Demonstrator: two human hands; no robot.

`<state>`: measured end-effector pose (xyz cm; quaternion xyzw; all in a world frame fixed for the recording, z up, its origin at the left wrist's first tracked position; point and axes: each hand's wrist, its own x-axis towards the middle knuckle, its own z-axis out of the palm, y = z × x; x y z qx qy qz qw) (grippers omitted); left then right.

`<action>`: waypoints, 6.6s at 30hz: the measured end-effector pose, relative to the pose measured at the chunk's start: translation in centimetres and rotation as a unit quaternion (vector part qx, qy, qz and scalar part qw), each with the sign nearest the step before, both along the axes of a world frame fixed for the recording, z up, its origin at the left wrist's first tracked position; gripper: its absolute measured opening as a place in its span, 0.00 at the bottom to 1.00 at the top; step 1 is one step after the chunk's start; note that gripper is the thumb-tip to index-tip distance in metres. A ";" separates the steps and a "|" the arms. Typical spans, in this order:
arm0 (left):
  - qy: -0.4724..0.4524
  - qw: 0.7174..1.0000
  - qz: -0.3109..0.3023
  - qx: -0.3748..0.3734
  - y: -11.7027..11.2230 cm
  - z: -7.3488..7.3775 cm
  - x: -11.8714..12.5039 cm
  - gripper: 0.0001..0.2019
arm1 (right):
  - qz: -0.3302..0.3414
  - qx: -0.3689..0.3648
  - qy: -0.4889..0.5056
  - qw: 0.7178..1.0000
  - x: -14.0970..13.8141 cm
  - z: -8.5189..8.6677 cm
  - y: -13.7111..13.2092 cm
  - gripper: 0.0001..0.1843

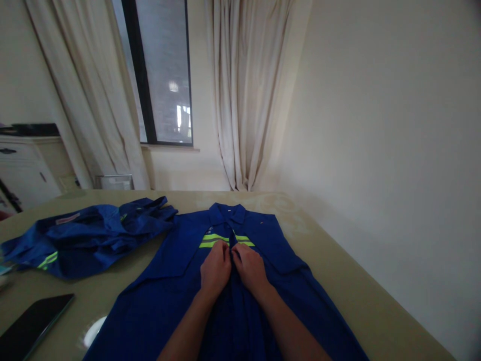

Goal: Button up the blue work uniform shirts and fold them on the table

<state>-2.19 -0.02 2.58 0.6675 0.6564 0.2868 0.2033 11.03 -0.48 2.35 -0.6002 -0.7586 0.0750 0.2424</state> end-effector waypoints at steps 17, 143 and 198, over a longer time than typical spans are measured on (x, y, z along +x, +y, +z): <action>-0.023 0.999 0.019 0.022 0.4 -0.1 0.2 0.14 | -0.002 0.022 0.050 0.998 -0.2 -0.1 0.0 0.12; -0.052 0.985 -0.104 0.125 2.7 -1.8 0.2 0.15 | -0.122 0.108 0.231 0.959 1.9 -1.4 4.3 0.11; 0.072 0.982 -0.048 0.166 -2.1 -0.9 -2.9 0.06 | 0.064 -0.022 -0.046 0.997 6.8 1.1 -13.9 0.12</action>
